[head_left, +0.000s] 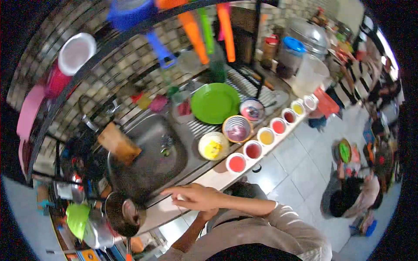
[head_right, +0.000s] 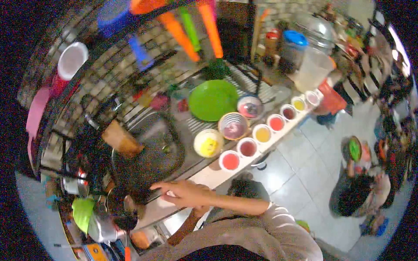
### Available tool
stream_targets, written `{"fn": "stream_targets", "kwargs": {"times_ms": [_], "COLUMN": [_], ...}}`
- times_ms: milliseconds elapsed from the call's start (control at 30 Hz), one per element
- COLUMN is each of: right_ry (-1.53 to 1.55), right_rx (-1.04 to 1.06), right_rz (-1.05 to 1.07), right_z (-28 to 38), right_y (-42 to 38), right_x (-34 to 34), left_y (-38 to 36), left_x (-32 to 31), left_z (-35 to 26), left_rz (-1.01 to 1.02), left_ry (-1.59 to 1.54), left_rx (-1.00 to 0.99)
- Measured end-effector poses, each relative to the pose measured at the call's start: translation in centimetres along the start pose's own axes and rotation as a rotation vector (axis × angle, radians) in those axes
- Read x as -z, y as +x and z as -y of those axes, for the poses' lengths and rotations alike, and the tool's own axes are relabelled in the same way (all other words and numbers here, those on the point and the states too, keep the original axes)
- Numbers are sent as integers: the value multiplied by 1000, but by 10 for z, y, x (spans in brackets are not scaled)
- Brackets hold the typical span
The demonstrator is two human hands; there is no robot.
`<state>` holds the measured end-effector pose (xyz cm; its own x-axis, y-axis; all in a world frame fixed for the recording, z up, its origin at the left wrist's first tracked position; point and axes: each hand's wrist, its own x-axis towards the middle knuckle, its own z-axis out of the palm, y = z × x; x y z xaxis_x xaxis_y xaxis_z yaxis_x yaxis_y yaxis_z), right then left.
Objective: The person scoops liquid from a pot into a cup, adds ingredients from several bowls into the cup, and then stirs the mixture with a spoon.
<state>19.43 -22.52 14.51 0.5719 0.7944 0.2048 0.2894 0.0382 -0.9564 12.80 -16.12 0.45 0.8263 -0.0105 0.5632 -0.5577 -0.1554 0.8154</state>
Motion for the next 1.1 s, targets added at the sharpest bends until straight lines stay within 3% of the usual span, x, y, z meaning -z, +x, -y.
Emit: {"fn": "stream_targets", "kwargs": {"times_ms": [33, 133, 200, 300, 333, 400, 467, 600, 667, 733, 800, 900, 933, 1000, 1100], "right_ry": [-11, -28, -164, -346, -438, -643, -919, -1143, -1256, -1271, -1299, -1249, -1222, -1241, -1207], "right_rx": [-12, 25, -97, -281, -194, -303, -306, -316, -348, -379, -384, -395, -394, -371, -330], "right_rz": [-39, -476, -748, -1125, -1256, -1331, -1362, -1358, -1211, -1155, -1030, -991, -970, -958, -927], "right_z": [1, 3, 12, -15, -24, -32, -50, -71, -82, -90, -95, -98, -100, -103, -107], "right_y": [-17, -73, -113, -178, -194, -229, -260, -297, -310, -316, -321, -327, -328, -331, -332], "right_x": [16, 65, 103, 159, 178, 215, 253, 318, 345, 362, 377, 392, 394, 399, 404], "left_y": [12, 49, 70, 90, 100, 111, 121, 137, 149, 160, 170, 181, 182, 182, 183], "left_x": [-12, -57, -88, -145, -163, -202, -235, -309, -346, -377, -398, -418, -423, -430, -436], "left_z": [-4, -20, -30, -35, -42, -43, -42, -28, -15, -6, 2, 11, 14, 17, 22], "left_rz": [65, 233, 321, 565, 629, 732, 751, 804, 792, 672, 727, 619, 613, 697, 649], "left_ry": [-5, -21, -16, -31, 8, -4, 21, 30, 88, 200, 225, 377, 382, 291, 392], "left_rx": [-34, -145, -225, -131, -129, -107, -65, -16, -114, -201, -117, -205, -196, 21, -44]}}
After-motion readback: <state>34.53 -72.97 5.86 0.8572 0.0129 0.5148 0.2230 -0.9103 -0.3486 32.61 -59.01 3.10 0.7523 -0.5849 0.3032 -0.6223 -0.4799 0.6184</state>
